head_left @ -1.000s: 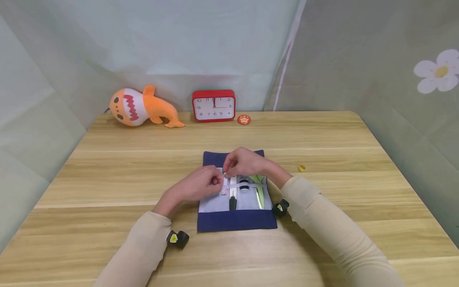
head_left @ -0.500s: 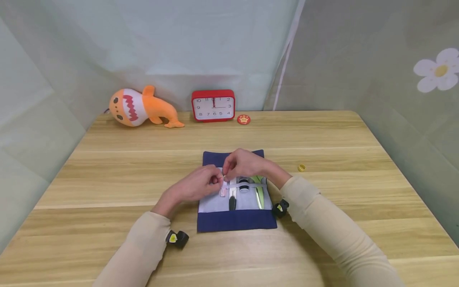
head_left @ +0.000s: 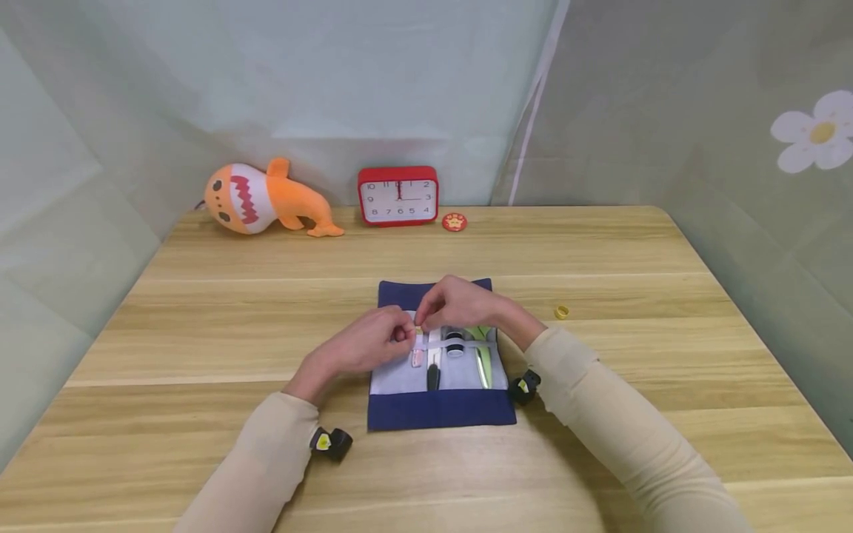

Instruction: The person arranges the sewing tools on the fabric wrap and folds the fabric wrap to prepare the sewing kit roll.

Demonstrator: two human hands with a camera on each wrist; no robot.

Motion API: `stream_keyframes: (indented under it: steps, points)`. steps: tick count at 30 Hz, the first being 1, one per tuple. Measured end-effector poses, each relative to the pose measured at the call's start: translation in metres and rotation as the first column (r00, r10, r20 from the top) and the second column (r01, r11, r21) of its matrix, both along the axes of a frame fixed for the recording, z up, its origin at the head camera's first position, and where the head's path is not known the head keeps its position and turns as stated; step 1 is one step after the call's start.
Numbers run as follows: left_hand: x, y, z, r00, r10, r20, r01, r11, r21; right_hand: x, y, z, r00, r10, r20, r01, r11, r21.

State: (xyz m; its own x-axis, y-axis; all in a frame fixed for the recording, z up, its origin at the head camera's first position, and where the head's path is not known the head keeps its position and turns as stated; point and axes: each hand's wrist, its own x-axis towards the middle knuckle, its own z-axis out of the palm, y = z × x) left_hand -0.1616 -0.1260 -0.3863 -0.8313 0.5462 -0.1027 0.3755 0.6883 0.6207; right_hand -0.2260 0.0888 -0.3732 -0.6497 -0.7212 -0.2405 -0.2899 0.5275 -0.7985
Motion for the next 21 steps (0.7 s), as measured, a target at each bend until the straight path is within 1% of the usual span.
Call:
stream_keyframes:
  steps: [10, 21]
  points:
    - [0.0000, -0.0001, 0.0002, 1.000, -0.005, 0.006, 0.005, 1.000, -0.002, -0.0006, 0.0029, -0.0024, 0.999, 0.041, 0.002, -0.041, 0.999, -0.015]
    - [0.0004, 0.0007, -0.0002, 1.000, -0.011, -0.005, 0.011, 1.000, -0.001, -0.0013, 0.0042, -0.0027, 0.999, 0.038, 0.027, -0.038, 0.999, -0.011]
